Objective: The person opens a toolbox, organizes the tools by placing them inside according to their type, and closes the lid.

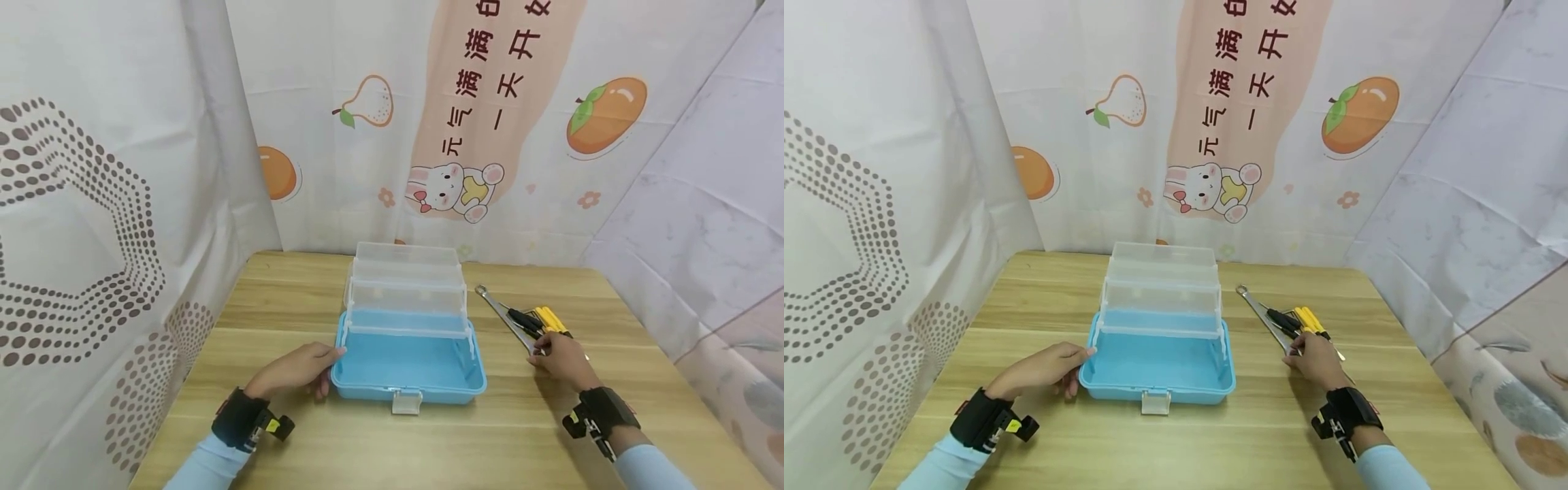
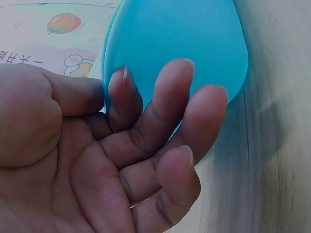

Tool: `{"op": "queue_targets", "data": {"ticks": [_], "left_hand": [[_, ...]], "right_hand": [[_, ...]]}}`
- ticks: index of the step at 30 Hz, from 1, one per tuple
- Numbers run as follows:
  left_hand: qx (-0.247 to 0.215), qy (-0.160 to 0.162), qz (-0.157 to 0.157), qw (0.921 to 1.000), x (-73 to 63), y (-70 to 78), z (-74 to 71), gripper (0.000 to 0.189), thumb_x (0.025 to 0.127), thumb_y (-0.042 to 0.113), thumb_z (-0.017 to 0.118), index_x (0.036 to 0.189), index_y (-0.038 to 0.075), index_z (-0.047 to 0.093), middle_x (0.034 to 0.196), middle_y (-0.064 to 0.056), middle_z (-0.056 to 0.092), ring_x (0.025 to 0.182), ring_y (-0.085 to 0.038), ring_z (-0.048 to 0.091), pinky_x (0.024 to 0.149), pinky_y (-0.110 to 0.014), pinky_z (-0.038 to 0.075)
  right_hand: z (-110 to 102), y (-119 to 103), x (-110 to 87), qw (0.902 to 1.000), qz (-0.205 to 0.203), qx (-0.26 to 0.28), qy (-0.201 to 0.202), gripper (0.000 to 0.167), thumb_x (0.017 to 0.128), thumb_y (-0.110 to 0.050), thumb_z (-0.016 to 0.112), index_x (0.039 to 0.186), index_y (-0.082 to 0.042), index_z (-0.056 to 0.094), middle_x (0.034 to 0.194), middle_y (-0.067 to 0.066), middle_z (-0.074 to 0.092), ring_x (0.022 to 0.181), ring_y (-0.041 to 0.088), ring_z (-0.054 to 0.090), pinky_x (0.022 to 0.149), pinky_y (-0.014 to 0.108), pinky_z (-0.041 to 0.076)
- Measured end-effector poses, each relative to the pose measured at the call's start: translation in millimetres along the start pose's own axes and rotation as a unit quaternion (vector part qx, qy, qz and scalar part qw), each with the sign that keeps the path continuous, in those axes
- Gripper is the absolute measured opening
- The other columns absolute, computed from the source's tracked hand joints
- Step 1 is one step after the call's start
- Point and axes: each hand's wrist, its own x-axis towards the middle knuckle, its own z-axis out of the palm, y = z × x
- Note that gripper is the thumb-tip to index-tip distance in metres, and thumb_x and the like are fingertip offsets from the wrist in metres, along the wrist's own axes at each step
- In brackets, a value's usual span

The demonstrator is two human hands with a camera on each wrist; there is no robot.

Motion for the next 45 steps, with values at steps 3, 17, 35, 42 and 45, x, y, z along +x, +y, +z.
{"op": "queue_targets", "data": {"ticks": [3, 17, 35, 42, 45], "left_hand": [[0.002, -0.002, 0.0, 1.0, -1.0, 0.7, -0.4, 0.055, 0.114, 0.038, 0.034, 0.086, 0.002, 0.064, 0.069, -0.009, 0.067, 0.059, -0.021, 0.063, 0.053, -0.028, 0.046], [0.001, 0.004, -0.009, 0.9999, -1.9, -2.0, -2.3, 0.055, 0.114, 0.042, 0.035, 0.088, 0.003, 0.064, 0.069, -0.007, 0.067, 0.058, -0.018, 0.061, 0.053, -0.027, 0.045], [-0.07, 0.019, -0.014, 0.9973, -1.7, -0.3, 8.9, 0.051, 0.113, 0.04, 0.037, 0.109, -0.006, 0.058, 0.066, -0.014, 0.068, 0.053, -0.03, 0.069, 0.049, -0.041, 0.058], [-0.119, 0.016, -0.035, 0.9921, -2.8, 2.3, 12.4, 0.047, 0.114, 0.034, 0.036, 0.112, -0.01, 0.055, 0.074, -0.022, 0.071, 0.056, -0.036, 0.071, 0.051, -0.048, 0.059], [-0.136, 0.018, -0.031, 0.9901, -2.0, 1.6, 12.7, 0.046, 0.114, 0.032, 0.036, 0.116, -0.01, 0.054, 0.078, -0.024, 0.071, 0.059, -0.037, 0.072, 0.054, -0.049, 0.06]], "right_hand": [[1, 0, 3.2, 0.9999, 0.0, -0.01, -0.01, 0.023, 0.086, -0.017, 0.084, 0.095, 0.001, 0.071, 0.086, 0.006, 0.068, 0.077, 0.021, 0.057, 0.069, 0.04, 0.048], [-1, -9, 7.6, 0.9996, 0.0, -0.023, -0.019, 0.034, 0.085, -0.015, 0.085, 0.1, 0.003, 0.06, 0.082, 0.008, 0.06, 0.072, 0.023, 0.052, 0.063, 0.038, 0.044], [18, -14, 4.4, 0.9962, -0.04, -0.05, 0.059, 0.021, 0.094, -0.017, 0.076, 0.077, -0.004, 0.072, 0.06, -0.003, 0.048, 0.052, 0.014, 0.037, 0.046, 0.027, 0.026], [14, -12, -1.4, 0.9935, -0.024, -0.056, 0.096, 0.018, 0.093, -0.017, 0.074, 0.096, -0.001, 0.08, 0.063, 0.0, 0.054, 0.052, 0.017, 0.038, 0.045, 0.03, 0.027], [11, -11, -1.4, 0.9912, -0.028, -0.055, 0.117, 0.017, 0.094, -0.016, 0.074, 0.096, -0.001, 0.08, 0.06, -0.001, 0.053, 0.052, 0.018, 0.04, 0.046, 0.032, 0.028]]}}
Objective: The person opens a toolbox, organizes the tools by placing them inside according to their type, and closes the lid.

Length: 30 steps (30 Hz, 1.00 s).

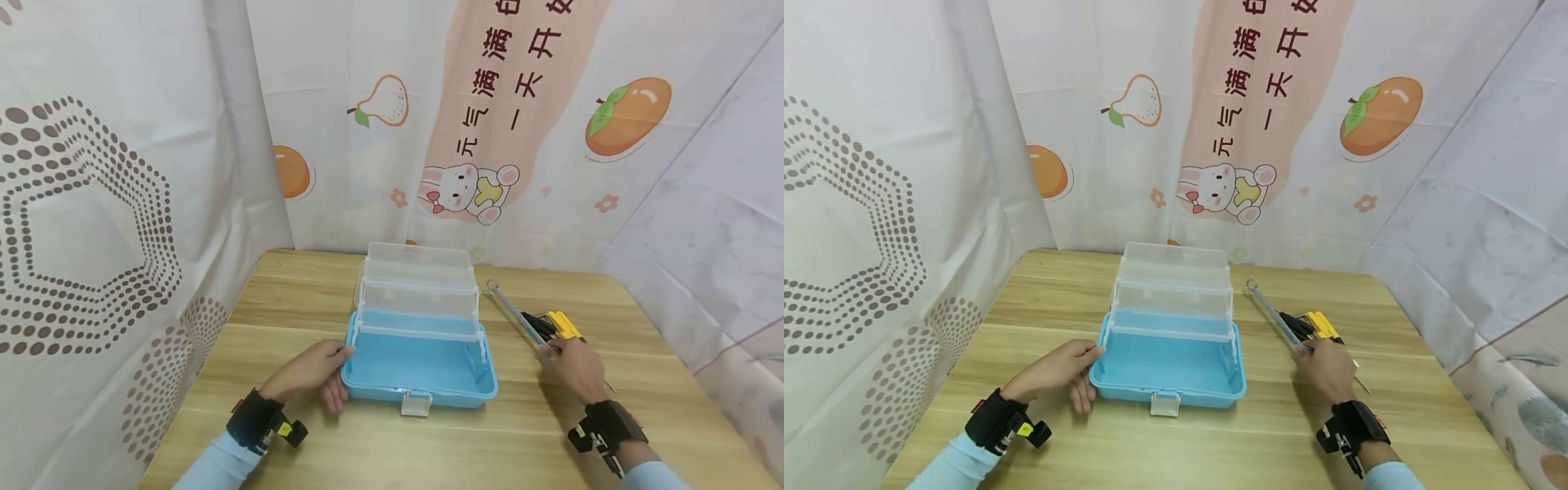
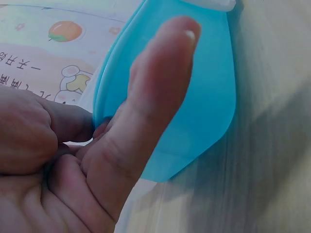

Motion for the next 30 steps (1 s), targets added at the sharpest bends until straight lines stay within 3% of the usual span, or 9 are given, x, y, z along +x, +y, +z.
{"op": "queue_targets", "data": {"ticks": [6, 13, 30], "left_hand": [[-0.02, -0.003, 0.008, 0.9998, 2.2, -0.8, 1.6, 0.046, 0.115, 0.032, 0.036, 0.121, -0.012, 0.051, 0.078, -0.023, 0.071, 0.061, -0.039, 0.072, 0.056, -0.051, 0.06], [-0.029, -0.004, 0.007, 0.9995, 1.4, -2.2, 3.6, 0.047, 0.115, 0.031, 0.035, 0.125, -0.013, 0.049, 0.079, -0.024, 0.071, 0.062, -0.04, 0.073, 0.057, -0.05, 0.061], [-0.041, -0.015, 0.015, 0.9989, -0.2, -3.0, -0.7, 0.046, 0.115, 0.031, 0.037, 0.12, -0.013, 0.048, 0.079, -0.026, 0.07, 0.064, -0.04, 0.073, 0.059, -0.051, 0.061]], "right_hand": [[-8, 2, -1.5, 0.9997, 0.013, 0.016, 0.011, 0.021, 0.097, -0.018, 0.072, 0.095, 0.002, 0.078, 0.062, -0.001, 0.057, 0.056, 0.018, 0.043, 0.051, 0.032, 0.03], [-9, 3, -10.3, 0.9988, 0.033, 0.032, 0.019, 0.025, 0.098, -0.018, 0.071, 0.103, 0.006, 0.077, 0.057, -0.003, 0.047, 0.053, 0.017, 0.039, 0.05, 0.031, 0.027], [-20, -6, -18.7, 0.995, 0.074, 0.061, 0.025, 0.036, 0.102, -0.026, 0.067, 0.118, 0.005, 0.073, 0.061, 0.0, 0.048, 0.055, 0.019, 0.038, 0.05, 0.031, 0.028]]}}
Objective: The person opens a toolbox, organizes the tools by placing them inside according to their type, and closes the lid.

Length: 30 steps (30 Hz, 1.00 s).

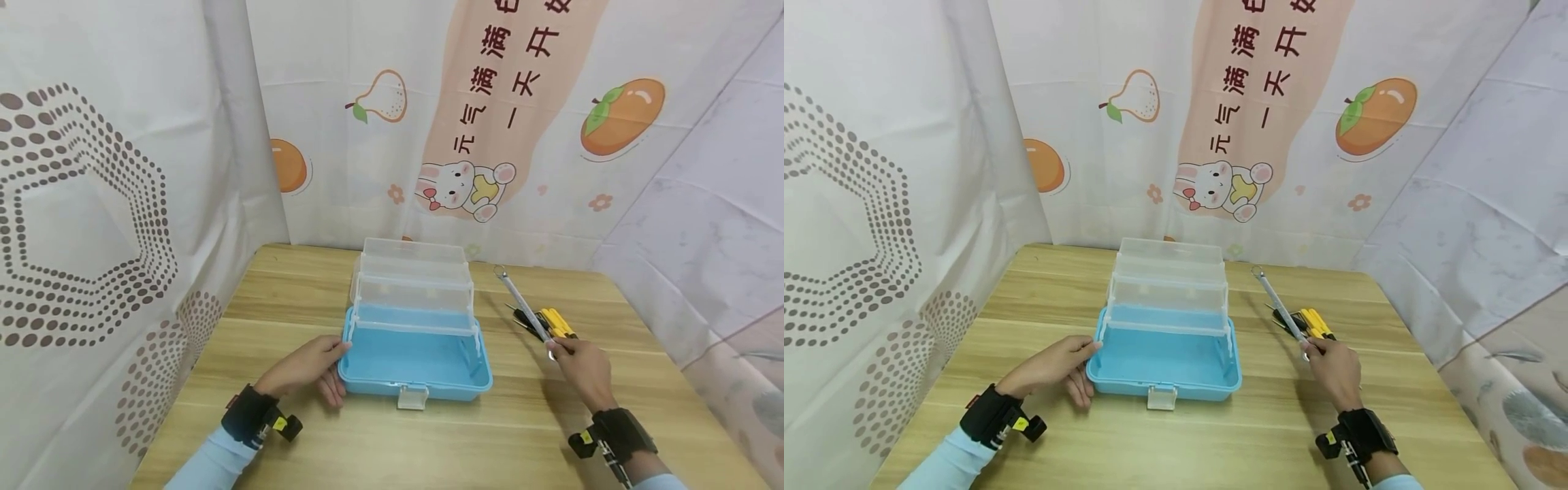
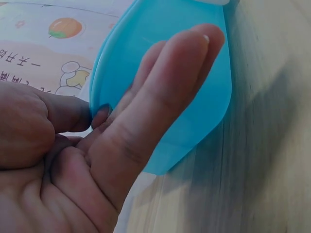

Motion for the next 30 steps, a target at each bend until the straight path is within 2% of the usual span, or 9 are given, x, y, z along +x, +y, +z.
{"op": "queue_targets", "data": {"ticks": [9, 19, 24, 30], "left_hand": [[0.056, 0.009, -0.003, 0.9984, -0.5, 2.9, 0.3, 0.049, 0.115, 0.037, 0.035, 0.126, -0.008, 0.051, 0.075, -0.021, 0.07, 0.059, -0.039, 0.071, 0.055, -0.051, 0.06], [0.081, 0.007, 0.008, 0.9967, -0.1, -3.6, -1.4, 0.051, 0.115, 0.039, 0.031, 0.115, -0.007, 0.052, 0.071, -0.018, 0.069, 0.054, -0.035, 0.07, 0.051, -0.048, 0.059], [0.114, 0.023, 0.023, 0.9929, 0.1, -1.4, -2.3, 0.05, 0.114, 0.039, 0.033, 0.11, -0.005, 0.055, 0.068, -0.013, 0.067, 0.052, -0.03, 0.068, 0.048, -0.042, 0.058], [0.137, 0.055, 0.013, 0.9889, 0.0, -0.2, -4.9, 0.046, 0.112, 0.04, 0.043, 0.103, -0.002, 0.06, 0.072, -0.009, 0.066, 0.054, -0.023, 0.064, 0.049, -0.035, 0.056]], "right_hand": [[-0.1, 1.5, -2.3, 0.9994, 0.017, 0.031, 0.001, 0.033, 0.101, -0.022, 0.068, 0.117, 0.007, 0.073, 0.068, 0.004, 0.062, 0.053, 0.016, 0.045, 0.045, 0.027, 0.032], [-3.3, 0.8, -0.1, 0.9975, 0.036, 0.059, -0.013, 0.042, 0.103, -0.031, 0.067, 0.123, 0.006, 0.07, 0.08, 0.014, 0.069, 0.057, 0.016, 0.052, 0.045, 0.027, 0.039], [-6.7, -0.2, -1.7, 0.9964, 0.043, 0.069, -0.023, 0.045, 0.103, -0.034, 0.066, 0.124, 0.005, 0.07, 0.084, 0.013, 0.071, 0.059, 0.016, 0.057, 0.046, 0.027, 0.043], [-7.6, -2.1, -6.1, 0.9959, 0.041, 0.077, -0.021, 0.045, 0.103, -0.035, 0.066, 0.124, 0.005, 0.07, 0.087, 0.015, 0.071, 0.059, 0.016, 0.058, 0.047, 0.027, 0.045]]}}
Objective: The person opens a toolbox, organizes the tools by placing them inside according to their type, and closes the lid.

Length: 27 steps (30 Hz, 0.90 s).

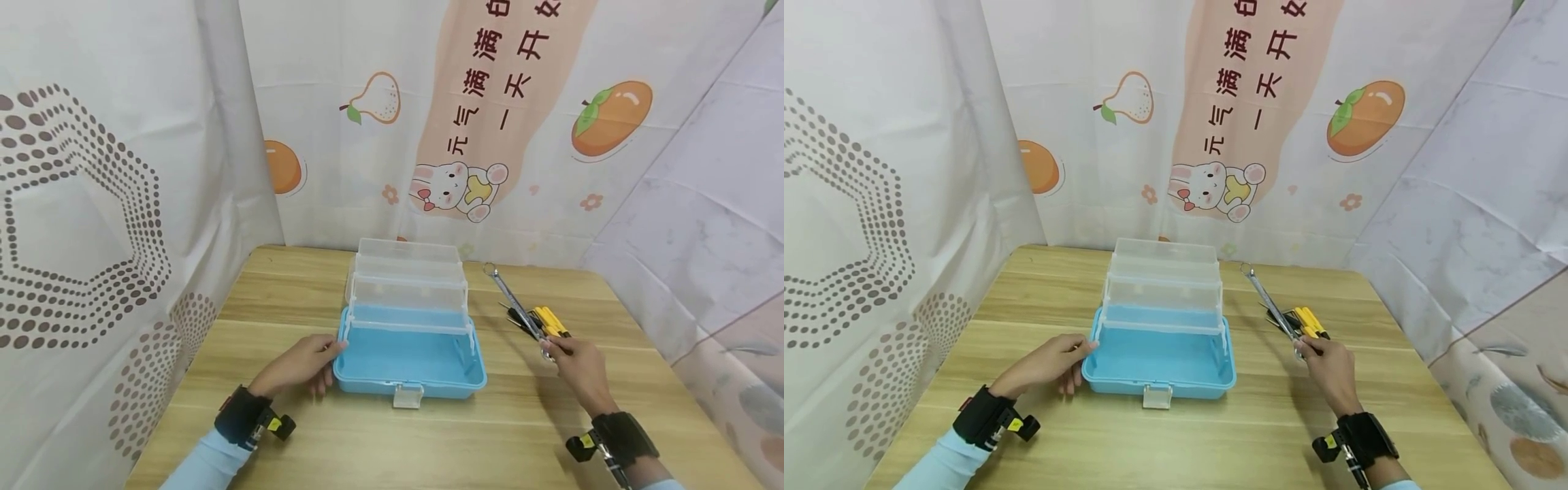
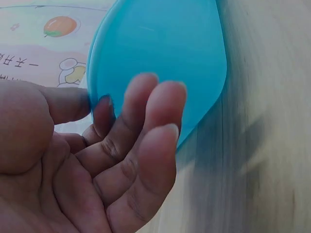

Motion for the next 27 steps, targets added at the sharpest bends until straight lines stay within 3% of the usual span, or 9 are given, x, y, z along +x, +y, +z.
{"op": "queue_targets", "data": {"ticks": [10, 19, 27], "left_hand": [[0.019, -0.003, 0.02, 0.9996, -2.8, 0.3, -2.1, 0.043, 0.109, 0.04, 0.051, 0.099, -0.001, 0.058, 0.077, -0.011, 0.066, 0.059, -0.022, 0.064, 0.05, -0.034, 0.054], [0.03, -0.014, 0.023, 0.9992, -3.7, 3.5, -6.8, 0.039, 0.105, 0.039, 0.06, 0.091, 0.003, 0.06, 0.076, -0.009, 0.066, 0.061, -0.022, 0.064, 0.055, -0.034, 0.054], [0.013, -0.04, 0.021, 0.9989, -5.2, 1.5, -5.8, 0.042, 0.108, 0.04, 0.053, 0.089, 0.004, 0.06, 0.076, -0.012, 0.066, 0.062, -0.024, 0.064, 0.058, -0.036, 0.057]], "right_hand": [[0.4, -1.3, -5.4, 1.0, 0.001, 0.008, 0.003, 0.045, 0.102, -0.033, 0.067, 0.123, 0.007, 0.07, 0.089, 0.016, 0.072, 0.063, 0.019, 0.064, 0.05, 0.027, 0.048], [1.0, -0.4, -7.5, 0.9992, -0.029, 0.003, 0.027, 0.038, 0.101, -0.029, 0.07, 0.118, 0.005, 0.074, 0.084, 0.011, 0.071, 0.061, 0.012, 0.053, 0.048, 0.025, 0.043], [0.9, -2.3, -8.9, 0.9997, -0.012, 0.014, 0.018, 0.04, 0.102, -0.031, 0.068, 0.12, 0.005, 0.073, 0.083, 0.011, 0.069, 0.062, 0.013, 0.053, 0.048, 0.026, 0.043]]}}
